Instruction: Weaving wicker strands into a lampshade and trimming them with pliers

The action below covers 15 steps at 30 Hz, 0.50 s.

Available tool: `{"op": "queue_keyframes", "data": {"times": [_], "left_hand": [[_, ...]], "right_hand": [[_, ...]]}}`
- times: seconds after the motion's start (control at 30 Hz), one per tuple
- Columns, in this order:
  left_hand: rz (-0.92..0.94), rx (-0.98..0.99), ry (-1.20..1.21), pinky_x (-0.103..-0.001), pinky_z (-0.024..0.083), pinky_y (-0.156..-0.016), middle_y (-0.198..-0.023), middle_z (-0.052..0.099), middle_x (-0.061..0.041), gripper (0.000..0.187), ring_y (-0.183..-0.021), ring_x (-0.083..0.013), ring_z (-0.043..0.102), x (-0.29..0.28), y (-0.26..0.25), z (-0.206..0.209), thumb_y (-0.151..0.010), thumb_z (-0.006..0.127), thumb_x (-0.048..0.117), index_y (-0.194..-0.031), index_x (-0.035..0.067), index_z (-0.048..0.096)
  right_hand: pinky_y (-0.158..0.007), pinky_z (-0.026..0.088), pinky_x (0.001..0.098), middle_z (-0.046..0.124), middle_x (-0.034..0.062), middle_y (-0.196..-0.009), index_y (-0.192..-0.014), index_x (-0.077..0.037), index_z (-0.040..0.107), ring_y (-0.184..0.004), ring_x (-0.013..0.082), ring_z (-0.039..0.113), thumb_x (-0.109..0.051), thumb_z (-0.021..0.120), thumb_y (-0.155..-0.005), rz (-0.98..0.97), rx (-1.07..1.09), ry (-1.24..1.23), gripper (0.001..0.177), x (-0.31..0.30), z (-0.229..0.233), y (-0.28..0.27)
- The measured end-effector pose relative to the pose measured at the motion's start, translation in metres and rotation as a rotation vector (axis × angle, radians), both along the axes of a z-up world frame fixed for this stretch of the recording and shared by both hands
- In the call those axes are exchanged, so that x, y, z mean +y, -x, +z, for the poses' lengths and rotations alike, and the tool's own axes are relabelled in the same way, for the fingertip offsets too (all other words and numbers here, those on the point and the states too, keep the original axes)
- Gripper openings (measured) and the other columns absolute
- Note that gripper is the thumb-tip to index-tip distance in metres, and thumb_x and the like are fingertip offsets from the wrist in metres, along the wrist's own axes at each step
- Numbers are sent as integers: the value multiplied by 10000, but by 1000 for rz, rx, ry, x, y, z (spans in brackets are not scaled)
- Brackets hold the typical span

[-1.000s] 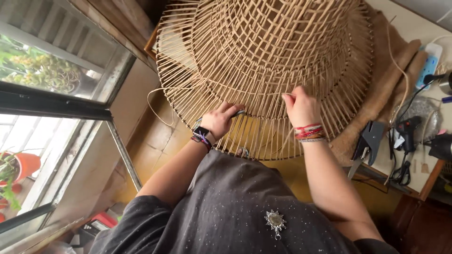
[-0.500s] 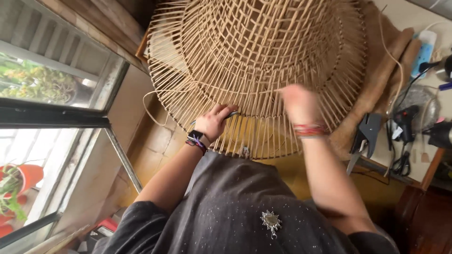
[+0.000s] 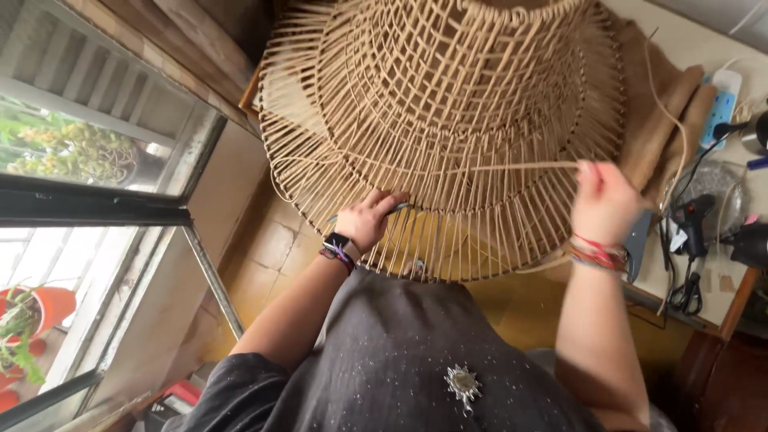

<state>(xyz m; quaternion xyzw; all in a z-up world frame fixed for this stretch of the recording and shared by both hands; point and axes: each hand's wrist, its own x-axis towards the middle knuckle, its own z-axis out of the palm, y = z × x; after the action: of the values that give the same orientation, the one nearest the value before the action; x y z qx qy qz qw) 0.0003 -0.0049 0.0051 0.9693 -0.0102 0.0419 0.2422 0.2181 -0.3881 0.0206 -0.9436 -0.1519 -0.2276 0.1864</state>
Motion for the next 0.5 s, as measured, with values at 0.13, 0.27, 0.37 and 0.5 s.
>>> {"op": "queue_keyframes", "data": {"times": [0.13,0.27,0.37,0.5], "left_hand": [[24,20,-60,-467,640,-757,-1215,567,-18,598,-873,-355,744,-2,-2,-8,-892,535,160,-1445,386,497],[-7,106,-145,-455,638,-799,-1285,536,-4,699,-926,-328,741,-4,5,10,-910,539,172,-1542,415,363],[-33,294,-173,-370,579,-606,-1380,502,-23,812,-790,-248,681,-2,-5,12,-936,477,82,-1584,440,144],[14,590,-124,-365,576,-515,-1315,502,-67,804,-669,-210,619,-5,-16,28,-1058,416,173,-1615,364,-132]], "right_hand": [[-817,570,258,733,-136,-819,-1045,-304,801,-834,149,732,-508,806,-1017,6,185,-86,206,76,-3,29],[-791,558,418,698,97,-899,-1028,-116,746,-874,340,706,-289,722,-1001,332,290,-93,177,105,-9,40],[-766,530,384,710,140,-948,-1070,8,769,-861,300,677,-99,680,-1136,247,199,-206,154,37,31,25],[-740,540,449,766,88,-1056,-1084,-141,777,-918,310,719,-422,673,-1078,136,428,0,299,53,44,29]]}}
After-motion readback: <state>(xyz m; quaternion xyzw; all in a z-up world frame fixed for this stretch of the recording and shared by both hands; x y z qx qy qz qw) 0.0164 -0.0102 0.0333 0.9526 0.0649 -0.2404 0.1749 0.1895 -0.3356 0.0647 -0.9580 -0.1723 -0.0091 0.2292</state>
